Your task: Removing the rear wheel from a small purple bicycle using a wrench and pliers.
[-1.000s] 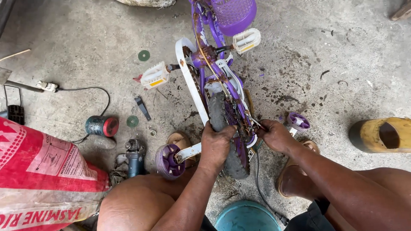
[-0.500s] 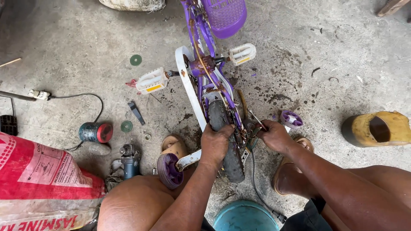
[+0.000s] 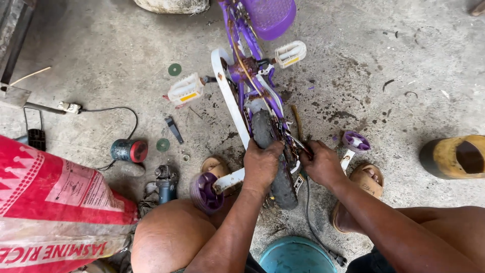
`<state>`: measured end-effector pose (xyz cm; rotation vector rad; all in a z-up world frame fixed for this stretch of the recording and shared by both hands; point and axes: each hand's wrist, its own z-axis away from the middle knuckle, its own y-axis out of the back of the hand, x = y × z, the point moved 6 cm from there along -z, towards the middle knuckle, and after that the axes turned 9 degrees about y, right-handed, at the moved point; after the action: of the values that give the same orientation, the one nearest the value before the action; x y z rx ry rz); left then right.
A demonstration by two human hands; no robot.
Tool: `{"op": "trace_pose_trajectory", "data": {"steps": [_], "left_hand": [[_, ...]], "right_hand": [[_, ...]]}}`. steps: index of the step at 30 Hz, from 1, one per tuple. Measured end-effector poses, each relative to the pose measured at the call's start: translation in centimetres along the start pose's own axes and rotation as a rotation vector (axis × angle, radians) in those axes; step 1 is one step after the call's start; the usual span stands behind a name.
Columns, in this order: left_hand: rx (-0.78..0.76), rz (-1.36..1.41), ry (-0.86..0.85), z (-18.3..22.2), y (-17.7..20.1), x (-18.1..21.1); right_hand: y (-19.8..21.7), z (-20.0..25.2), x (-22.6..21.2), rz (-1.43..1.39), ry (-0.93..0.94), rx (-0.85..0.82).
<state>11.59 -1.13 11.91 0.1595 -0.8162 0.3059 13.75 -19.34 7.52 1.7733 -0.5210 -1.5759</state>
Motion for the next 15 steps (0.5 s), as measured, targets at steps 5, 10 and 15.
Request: {"op": "trace_pose_trajectory", "data": {"steps": [5, 10, 15], "left_hand": [[-0.001, -0.208, -0.075, 0.4, -0.3, -0.5], [-0.046, -0.240, -0.081, -1.3, -0.6, -1.9], [-0.078, -0.236, -0.058, 1.2, -1.5, 0.2]], "right_hand": [[-3.6, 0.4, 1.8, 0.299, -0.024, -0.149], [-2.1, 0.9, 3.5, -0.125, -0.080, -0.087], [-2.6, 0.5, 8.0, -0.454, -0.254, -0.119]]}}
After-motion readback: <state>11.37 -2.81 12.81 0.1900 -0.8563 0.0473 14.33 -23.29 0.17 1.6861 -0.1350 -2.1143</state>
